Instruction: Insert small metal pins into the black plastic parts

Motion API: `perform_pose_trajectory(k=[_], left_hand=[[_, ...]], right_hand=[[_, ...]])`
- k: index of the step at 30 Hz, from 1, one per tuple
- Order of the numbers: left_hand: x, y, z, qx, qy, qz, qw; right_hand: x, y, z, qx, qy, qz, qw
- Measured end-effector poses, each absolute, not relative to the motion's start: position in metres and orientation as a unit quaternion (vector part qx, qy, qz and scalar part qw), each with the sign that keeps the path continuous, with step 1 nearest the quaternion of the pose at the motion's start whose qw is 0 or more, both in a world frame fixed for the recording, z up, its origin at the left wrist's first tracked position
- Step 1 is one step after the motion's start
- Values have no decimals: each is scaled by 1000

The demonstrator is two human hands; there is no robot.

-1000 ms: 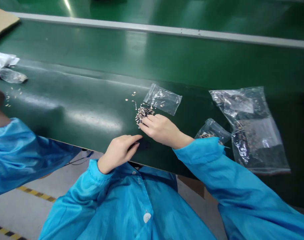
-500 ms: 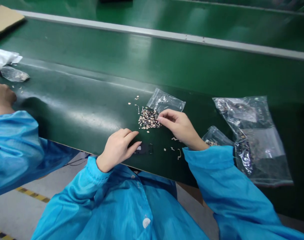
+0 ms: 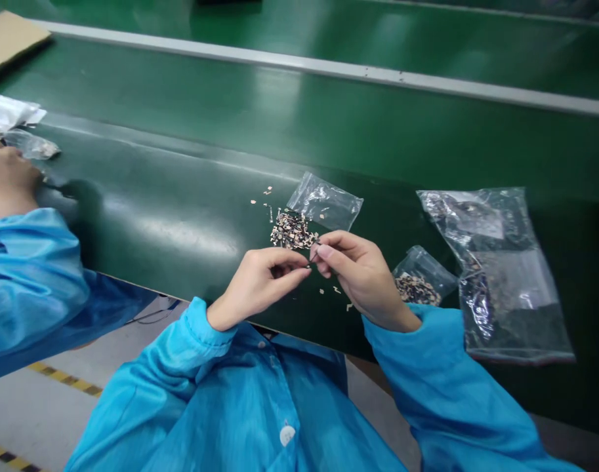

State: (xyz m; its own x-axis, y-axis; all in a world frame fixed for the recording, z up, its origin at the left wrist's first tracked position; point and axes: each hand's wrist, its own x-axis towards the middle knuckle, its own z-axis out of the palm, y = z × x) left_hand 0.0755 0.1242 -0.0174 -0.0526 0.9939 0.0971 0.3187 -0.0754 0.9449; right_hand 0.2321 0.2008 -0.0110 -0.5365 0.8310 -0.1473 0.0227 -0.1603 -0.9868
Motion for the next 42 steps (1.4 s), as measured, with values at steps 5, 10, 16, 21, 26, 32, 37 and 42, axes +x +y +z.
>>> perform_pose_trajectory(k=[5, 10, 16, 21, 26, 32, 37, 42], left_hand=[[79, 106, -5, 624, 533, 456, 344], [82, 95, 1, 657, 523, 444, 312], [78, 86, 0, 764, 468, 431, 109], [74, 82, 4, 862, 367, 333, -105], [76, 85, 2, 854, 375, 346, -99], [77, 87, -6, 857, 378, 325, -134], [77, 82, -11, 833, 429, 330, -115], [84, 76, -10, 813, 459, 346, -94]], right_hand=[[245, 178, -9, -355, -615, 617, 340], [253, 161, -8, -259, -738, 469, 410], [268, 160, -2, -124, -831, 382, 386], [272, 168, 8, -199, -760, 584, 203], [266, 168, 13, -282, -697, 648, 122], [264, 164, 6, -317, -643, 689, 105], [264, 162, 0, -332, -682, 636, 140], [266, 157, -6, -283, -765, 524, 244]])
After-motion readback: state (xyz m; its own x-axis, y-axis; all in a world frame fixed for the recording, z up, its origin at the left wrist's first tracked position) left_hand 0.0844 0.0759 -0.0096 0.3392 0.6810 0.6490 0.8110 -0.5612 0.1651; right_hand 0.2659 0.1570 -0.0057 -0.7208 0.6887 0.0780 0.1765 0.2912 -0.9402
